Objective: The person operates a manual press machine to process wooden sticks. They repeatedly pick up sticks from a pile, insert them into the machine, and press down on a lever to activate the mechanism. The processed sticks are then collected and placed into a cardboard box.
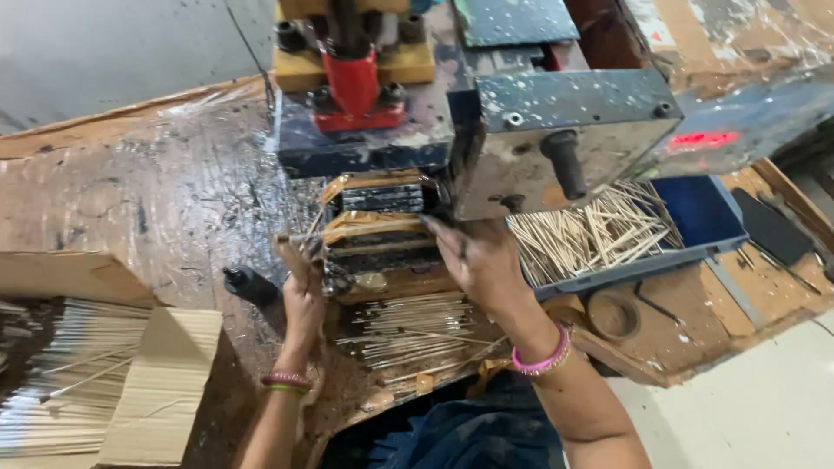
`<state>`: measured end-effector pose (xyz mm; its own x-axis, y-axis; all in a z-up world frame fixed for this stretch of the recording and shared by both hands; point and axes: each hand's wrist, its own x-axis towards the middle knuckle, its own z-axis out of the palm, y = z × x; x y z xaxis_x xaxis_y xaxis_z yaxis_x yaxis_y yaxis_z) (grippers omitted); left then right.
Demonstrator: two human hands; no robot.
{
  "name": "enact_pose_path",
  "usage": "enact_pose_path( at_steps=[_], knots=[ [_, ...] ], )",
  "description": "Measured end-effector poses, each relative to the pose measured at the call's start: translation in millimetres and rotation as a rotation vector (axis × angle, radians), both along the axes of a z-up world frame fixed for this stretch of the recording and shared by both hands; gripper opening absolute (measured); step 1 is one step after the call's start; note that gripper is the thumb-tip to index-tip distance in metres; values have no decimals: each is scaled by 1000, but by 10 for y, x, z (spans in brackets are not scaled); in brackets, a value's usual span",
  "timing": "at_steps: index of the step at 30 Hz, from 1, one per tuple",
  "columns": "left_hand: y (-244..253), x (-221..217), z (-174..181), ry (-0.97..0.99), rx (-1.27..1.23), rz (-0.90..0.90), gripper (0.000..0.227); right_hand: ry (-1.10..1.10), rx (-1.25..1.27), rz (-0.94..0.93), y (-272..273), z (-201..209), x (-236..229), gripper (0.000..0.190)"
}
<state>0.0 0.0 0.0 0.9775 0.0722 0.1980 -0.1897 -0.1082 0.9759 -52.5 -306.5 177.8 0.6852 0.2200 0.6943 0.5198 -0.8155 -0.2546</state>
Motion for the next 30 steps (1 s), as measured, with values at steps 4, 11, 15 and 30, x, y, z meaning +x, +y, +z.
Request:
enact_pose_path(
  at_steps=[4, 11, 15, 30],
  knots=[
    [320, -378, -442, -110, 187, 132, 27, -29, 209, -213, -559, -425, -522, 21],
    [311, -684, -135, -199, 62, -115, 20, 549, 585, -390, -630, -1093, -713, 31],
    [-202, -643, 778, -559, 405, -273, 15, 549, 944, 252, -25, -719, -572, 37],
    [-107, 672, 1362, 182, -388, -49, 26, 202, -123, 60, 343, -70, 597, 58]
  ],
)
